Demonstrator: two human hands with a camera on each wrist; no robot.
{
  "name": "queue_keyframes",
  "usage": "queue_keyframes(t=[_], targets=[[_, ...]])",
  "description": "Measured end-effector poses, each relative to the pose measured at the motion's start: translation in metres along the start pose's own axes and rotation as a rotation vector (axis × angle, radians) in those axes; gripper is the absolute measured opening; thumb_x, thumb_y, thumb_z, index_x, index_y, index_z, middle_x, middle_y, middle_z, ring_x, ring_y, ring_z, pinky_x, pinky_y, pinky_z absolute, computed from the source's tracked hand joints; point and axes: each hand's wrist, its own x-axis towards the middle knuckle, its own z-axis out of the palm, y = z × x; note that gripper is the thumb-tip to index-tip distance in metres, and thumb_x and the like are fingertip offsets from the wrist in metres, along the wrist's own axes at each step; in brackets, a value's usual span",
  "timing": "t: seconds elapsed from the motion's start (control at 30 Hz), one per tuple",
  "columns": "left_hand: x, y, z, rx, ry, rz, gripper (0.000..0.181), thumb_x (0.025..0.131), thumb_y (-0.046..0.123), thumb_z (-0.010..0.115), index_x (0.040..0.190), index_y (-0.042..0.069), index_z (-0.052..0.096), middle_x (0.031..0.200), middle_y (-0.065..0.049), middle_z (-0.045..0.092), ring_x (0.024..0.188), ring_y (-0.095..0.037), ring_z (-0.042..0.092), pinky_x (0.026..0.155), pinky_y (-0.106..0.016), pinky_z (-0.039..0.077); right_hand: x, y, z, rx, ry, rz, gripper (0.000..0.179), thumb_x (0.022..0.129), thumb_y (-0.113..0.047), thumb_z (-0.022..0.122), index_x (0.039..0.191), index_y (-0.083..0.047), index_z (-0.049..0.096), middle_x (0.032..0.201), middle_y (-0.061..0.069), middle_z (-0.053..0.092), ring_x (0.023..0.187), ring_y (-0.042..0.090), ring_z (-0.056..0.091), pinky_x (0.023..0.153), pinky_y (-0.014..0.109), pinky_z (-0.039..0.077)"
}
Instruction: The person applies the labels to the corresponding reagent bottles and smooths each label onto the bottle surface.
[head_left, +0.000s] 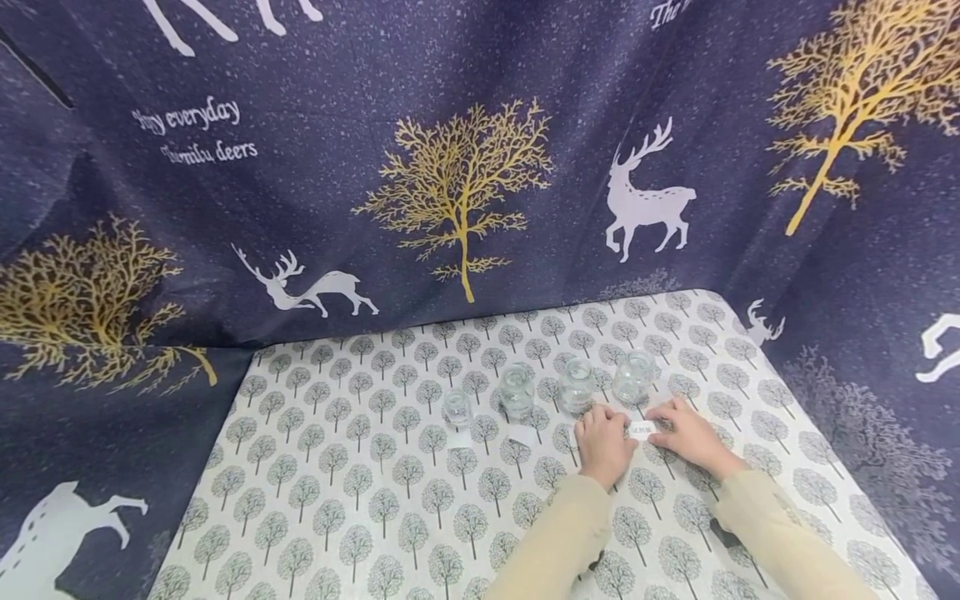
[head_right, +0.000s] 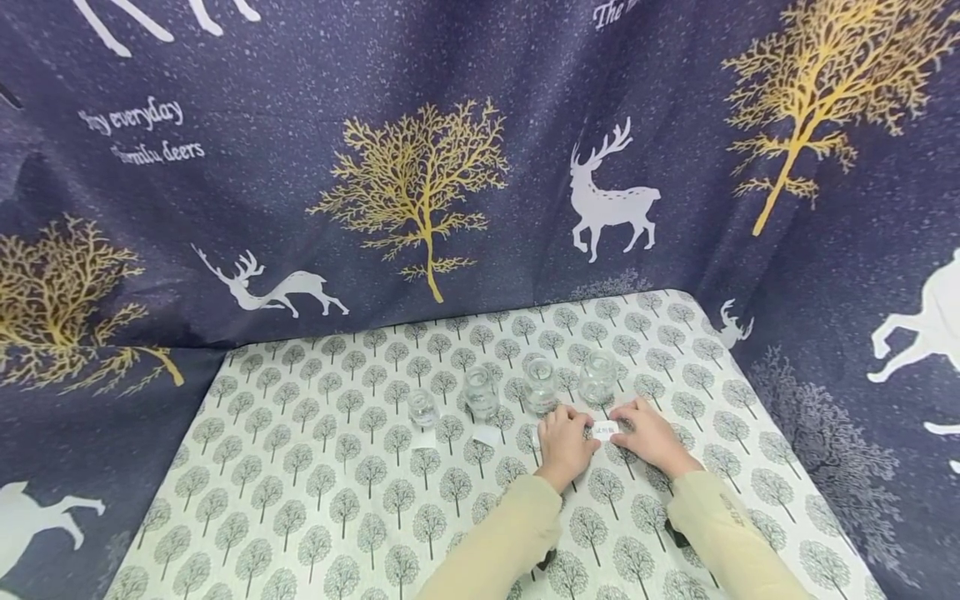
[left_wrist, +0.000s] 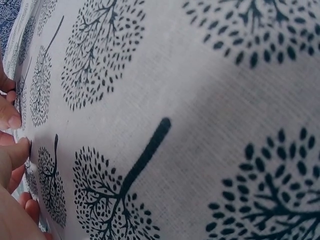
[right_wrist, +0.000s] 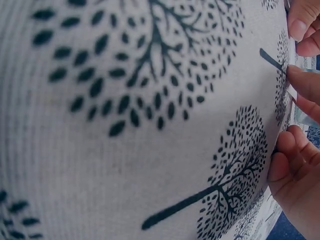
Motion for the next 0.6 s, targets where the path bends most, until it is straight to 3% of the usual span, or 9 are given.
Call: queue_keyframes(t=[0.17,0.33,0.43,0.6], targets=[[-0.0004,0.0005,0.0000,0.010,-0.002,-0.015,0.024,0.072,0.046,0.064,0.092,0.034,0.060,0.098,0.014,0.044,0.092,-0.005,0.040,0.078,-0.023,0.030,0.0000,-0.0008,0.0019,-0.024,0.019,-0.006,0.032,0.072,-0.019,0.068,0.101,-0.008,0.061,0.098,0.009,0.050,0.092,0.032,0.052,0.080,0.051,0.042],[-0.0016,0.0002,-0.0015,0.017,-0.011,-0.009,0.034,0.074,0.045,0.063,0.106,0.036,0.056,0.100,0.013,0.044,0.094,-0.005,0.040,0.080,-0.023,0.030,0.0002,-0.0015,0.0038,-0.018,0.030,-0.011,0.028,0.073,-0.017,0.067,0.098,-0.010,0.059,0.094,0.007,0.051,0.089,0.030,0.053,0.078,0.049,0.043],[-0.0023,-0.0004,-0.0031,0.020,-0.010,0.003,0.037,0.074,0.045,0.063,0.109,0.036,0.055,0.101,0.013,0.045,0.095,-0.005,0.040,0.081,-0.023,0.030,0.0008,-0.0019,0.0043,0.010,0.039,-0.007,0.020,0.074,-0.014,0.065,0.093,-0.011,0.059,0.086,0.004,0.051,0.077,0.021,0.051,0.069,0.039,0.045],[-0.0045,-0.0015,-0.0055,0.004,0.001,0.033,0.028,0.075,0.042,0.064,0.100,0.034,0.058,0.102,0.014,0.048,0.096,-0.005,0.042,0.083,-0.024,0.031,0.0010,-0.0018,0.0027,0.076,0.044,0.015,0.007,0.080,-0.011,0.060,0.085,-0.011,0.057,0.074,-0.001,0.054,0.064,0.010,0.045,0.059,0.024,0.038]])
